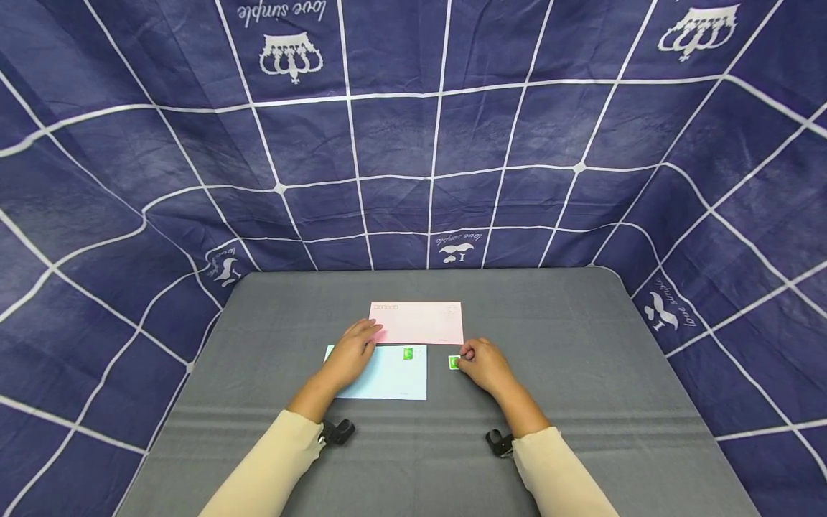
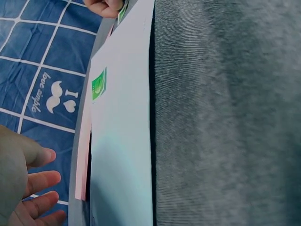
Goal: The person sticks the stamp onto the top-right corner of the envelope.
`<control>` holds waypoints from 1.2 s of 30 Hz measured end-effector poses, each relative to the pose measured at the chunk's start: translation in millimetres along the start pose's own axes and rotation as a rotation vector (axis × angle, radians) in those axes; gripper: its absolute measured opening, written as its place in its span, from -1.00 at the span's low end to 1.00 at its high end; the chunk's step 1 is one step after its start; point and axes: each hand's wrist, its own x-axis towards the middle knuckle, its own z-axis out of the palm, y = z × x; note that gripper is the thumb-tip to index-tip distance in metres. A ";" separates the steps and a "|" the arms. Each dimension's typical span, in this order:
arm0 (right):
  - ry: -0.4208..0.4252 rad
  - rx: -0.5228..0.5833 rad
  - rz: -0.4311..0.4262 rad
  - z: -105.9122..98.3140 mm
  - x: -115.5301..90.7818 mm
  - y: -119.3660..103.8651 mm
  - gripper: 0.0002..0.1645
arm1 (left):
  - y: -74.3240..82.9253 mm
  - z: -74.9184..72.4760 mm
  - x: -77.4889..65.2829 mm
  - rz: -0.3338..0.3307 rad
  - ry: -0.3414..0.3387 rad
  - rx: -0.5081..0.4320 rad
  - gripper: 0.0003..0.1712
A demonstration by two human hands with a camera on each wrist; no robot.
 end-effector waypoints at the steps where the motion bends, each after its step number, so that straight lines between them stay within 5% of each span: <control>1: -0.002 -0.003 0.008 0.5 0.5 0.8 -0.84 | -0.2 1.0 1.7 0.009 0.001 0.003 -0.59; 24: -0.080 0.051 0.044 -1.1 10.4 9.1 -0.85 | -5.8 10.8 33.7 0.086 -0.016 0.015 -0.57; 36: -0.105 0.109 0.050 -3.0 9.7 8.3 -0.87 | -0.9 12.8 43.4 0.075 -0.115 0.047 -0.57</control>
